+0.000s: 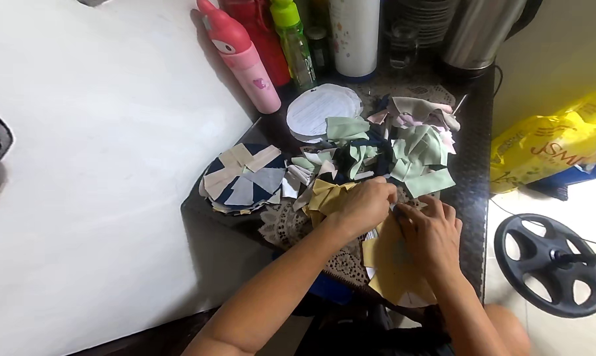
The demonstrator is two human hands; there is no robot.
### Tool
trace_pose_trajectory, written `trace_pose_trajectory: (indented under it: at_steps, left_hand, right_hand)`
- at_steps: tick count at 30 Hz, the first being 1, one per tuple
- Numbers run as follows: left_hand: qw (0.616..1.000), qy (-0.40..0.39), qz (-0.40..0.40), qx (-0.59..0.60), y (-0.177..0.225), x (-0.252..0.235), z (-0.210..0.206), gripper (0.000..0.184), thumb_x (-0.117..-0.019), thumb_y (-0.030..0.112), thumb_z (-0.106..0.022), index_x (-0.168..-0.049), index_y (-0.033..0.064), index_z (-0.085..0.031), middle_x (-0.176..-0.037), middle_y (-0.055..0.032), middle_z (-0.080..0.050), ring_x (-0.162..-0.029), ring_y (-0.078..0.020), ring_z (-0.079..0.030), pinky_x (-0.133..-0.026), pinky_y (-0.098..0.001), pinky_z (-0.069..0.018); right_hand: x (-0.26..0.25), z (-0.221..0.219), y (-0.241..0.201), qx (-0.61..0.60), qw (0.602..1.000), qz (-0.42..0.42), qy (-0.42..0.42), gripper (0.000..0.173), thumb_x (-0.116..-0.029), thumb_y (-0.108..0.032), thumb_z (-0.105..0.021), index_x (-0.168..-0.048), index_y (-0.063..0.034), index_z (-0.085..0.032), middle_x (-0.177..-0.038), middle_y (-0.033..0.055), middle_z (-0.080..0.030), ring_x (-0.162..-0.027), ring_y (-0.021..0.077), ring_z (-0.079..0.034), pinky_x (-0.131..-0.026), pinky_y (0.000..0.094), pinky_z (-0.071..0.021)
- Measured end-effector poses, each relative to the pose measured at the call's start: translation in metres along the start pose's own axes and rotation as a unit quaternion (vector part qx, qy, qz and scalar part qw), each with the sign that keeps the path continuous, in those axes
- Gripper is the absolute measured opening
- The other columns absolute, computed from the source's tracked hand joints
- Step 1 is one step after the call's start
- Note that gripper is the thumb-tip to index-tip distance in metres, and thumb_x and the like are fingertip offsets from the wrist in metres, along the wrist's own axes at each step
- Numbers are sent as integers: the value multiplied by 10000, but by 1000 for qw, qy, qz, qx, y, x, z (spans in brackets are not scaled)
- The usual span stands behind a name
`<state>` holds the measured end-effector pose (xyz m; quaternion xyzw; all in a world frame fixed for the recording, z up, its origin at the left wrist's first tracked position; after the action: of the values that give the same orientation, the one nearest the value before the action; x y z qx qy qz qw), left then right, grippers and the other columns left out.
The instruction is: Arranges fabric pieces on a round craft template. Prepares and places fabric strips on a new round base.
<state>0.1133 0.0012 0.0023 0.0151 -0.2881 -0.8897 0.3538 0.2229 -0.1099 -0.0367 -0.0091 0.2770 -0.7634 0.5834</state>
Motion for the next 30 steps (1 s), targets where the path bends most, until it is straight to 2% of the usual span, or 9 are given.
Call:
trace_pose_trajectory:
  at_steps: [5,11,15,17,19,22,24,28,30]
  left_hand:
    - [1000,-2,0,-7,-3,4,-9,230,-1023,156,-565,-1156,78,-735,-1160,-131,-671,-1070,-265,-657,-936,-459,-522]
    - [1000,7,13,-14,-1,8,-9,262,-1024,129,-525,-1166,88,-742,-1184,-137,-670,-1111,-276,-645,-966,-464,-506]
    - [983,152,-94,-29,9,28,-23,278,-984,31,-515,-1110,34,-762,-1174,-139,-728,-1149,-306,-674,-982,-454,-533]
    - [975,175,-129,-35,8,36,-37,283,-969,0,-506,-1114,4,-749,-1205,-148,-733,-1204,-314,-671,-1046,-470,-509]
    - [969,190,-149,-49,3,38,-47,269,-954,-18,-512,-1079,-14,-750,-1207,-161,-734,-1210,-322,-674,-1054,-486,-506]
    - [970,178,-155,-52,-1,42,-51,282,-964,-3,-508,-1104,6,-753,-1270,-143,-716,-1249,-320,-652,-1070,-517,-481]
    - [971,170,-157,-52,-1,43,-50,274,-980,23,-518,-1126,13,-750,-1291,-142,-707,-1265,-325,-640,-1082,-520,-463]
    - [966,186,-165,-74,0,44,-53,279,-960,40,-527,-1127,29,-750,-1281,-131,-712,-1243,-324,-651,-1067,-547,-453]
    - [969,178,-146,-89,2,45,-53,311,-982,84,-519,-1202,75,-740,-1287,-118,-707,-1252,-326,-640,-1075,-588,-424]
  right_hand:
    - [0,0,1,1,1000,-1,-4,218,-915,-221,-717,-1112,-218,-810,-1257,200,-672,-1187,470,-578,-883,620,-448]
    - [2,4,1,3,999,-10,-39,321,-861,-323,-775,-1173,-247,-789,-1333,202,-634,-1246,474,-534,-916,631,-420]
    - [2,3,3,-9,999,-6,-35,326,-855,-304,-776,-1170,-218,-790,-1332,216,-631,-1246,488,-530,-909,637,-421]
    - [3,4,3,-23,999,-2,-25,332,-842,-277,-783,-1166,-208,-791,-1318,214,-638,-1239,490,-535,-904,646,-421]
    - [5,9,5,-48,999,5,1,309,-866,-253,-760,-1166,-188,-790,-1305,210,-650,-1231,491,-548,-913,663,-423]
    - [19,21,13,-50,996,37,66,241,-949,-180,-589,-1052,-168,-807,-1213,148,-712,-1172,448,-607,-889,630,-456]
    - [32,27,13,-28,992,89,87,287,-926,-95,-540,-993,-158,-812,-1136,101,-749,-1132,408,-643,-869,594,-469]
    - [57,25,1,76,981,164,71,336,-897,-50,-524,-1033,-163,-810,-1145,2,-763,-1142,311,-663,-896,519,-488]
    - [63,20,-3,116,979,156,54,337,-886,-38,-540,-1056,-149,-809,-1167,-2,-761,-1153,307,-661,-906,507,-483]
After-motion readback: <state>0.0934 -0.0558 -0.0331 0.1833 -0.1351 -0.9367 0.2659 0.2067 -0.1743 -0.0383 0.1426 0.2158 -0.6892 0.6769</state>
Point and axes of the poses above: each hand's wrist, its own x-axis away from the middle knuckle, its own z-axis out of the back of the hand, y = z × x, the point moved 3 cm from there along -x, towards the middle knuckle
